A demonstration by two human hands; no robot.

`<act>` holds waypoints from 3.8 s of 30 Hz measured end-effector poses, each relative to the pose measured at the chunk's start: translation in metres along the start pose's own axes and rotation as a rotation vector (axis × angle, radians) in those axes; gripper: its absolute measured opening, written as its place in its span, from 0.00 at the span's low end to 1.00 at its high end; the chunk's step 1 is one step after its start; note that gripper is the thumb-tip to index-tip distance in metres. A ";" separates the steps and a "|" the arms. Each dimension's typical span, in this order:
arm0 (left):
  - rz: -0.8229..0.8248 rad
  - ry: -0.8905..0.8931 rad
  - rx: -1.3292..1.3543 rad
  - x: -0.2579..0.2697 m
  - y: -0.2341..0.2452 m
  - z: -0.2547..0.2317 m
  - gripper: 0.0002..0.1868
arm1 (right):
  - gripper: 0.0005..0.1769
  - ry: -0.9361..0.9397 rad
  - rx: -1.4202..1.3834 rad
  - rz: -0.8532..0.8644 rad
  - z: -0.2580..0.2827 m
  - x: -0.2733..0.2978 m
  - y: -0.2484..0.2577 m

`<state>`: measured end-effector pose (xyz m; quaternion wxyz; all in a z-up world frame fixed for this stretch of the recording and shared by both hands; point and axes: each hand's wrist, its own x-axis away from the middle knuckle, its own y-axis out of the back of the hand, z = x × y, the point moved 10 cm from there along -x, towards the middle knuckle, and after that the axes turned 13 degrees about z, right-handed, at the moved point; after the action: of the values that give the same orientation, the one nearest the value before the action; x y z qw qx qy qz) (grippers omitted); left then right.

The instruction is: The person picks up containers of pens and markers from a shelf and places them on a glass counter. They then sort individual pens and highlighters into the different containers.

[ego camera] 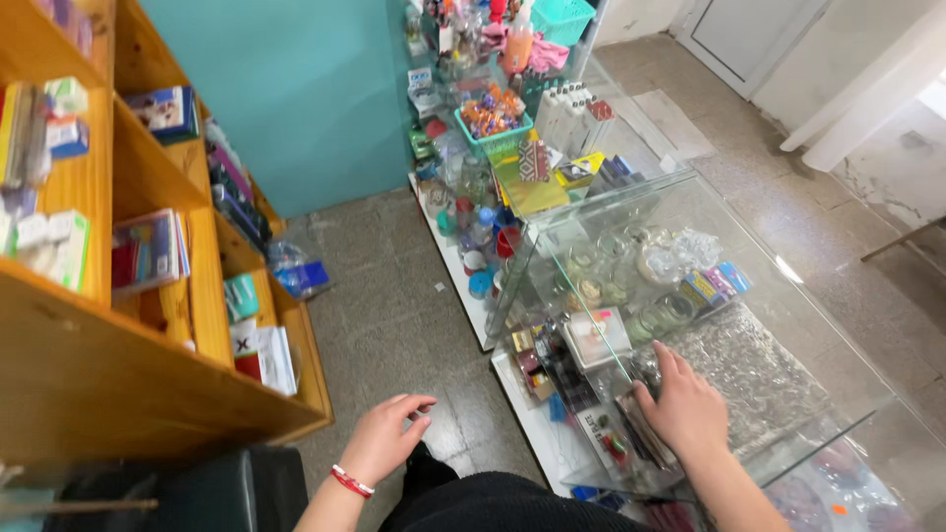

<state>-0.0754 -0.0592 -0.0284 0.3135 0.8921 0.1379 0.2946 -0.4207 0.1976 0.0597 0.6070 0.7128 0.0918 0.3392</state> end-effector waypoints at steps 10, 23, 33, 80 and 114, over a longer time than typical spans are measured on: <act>0.070 -0.284 -0.216 -0.142 0.149 -0.026 0.15 | 0.33 -0.111 -0.072 -0.081 0.061 -0.079 0.042; 0.122 -0.492 -0.269 -0.280 0.243 -0.093 0.16 | 0.20 0.082 -0.371 -0.093 0.152 -0.236 0.111; -0.389 -0.124 -0.307 -0.247 0.388 -0.008 0.17 | 0.17 0.721 -0.268 0.105 0.402 -0.326 0.195; -1.892 1.147 -1.083 0.224 0.628 -0.119 0.21 | 0.19 2.376 -0.744 -0.583 0.802 0.063 0.511; -0.616 -1.321 -0.202 -0.263 0.380 -0.171 0.11 | 0.13 0.138 -0.520 -0.911 0.260 -0.160 0.186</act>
<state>-0.3646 -0.3814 0.2072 0.4806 0.7712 0.1366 -0.3945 -0.4387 -0.1443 0.1636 0.8422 0.4026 0.3449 0.0989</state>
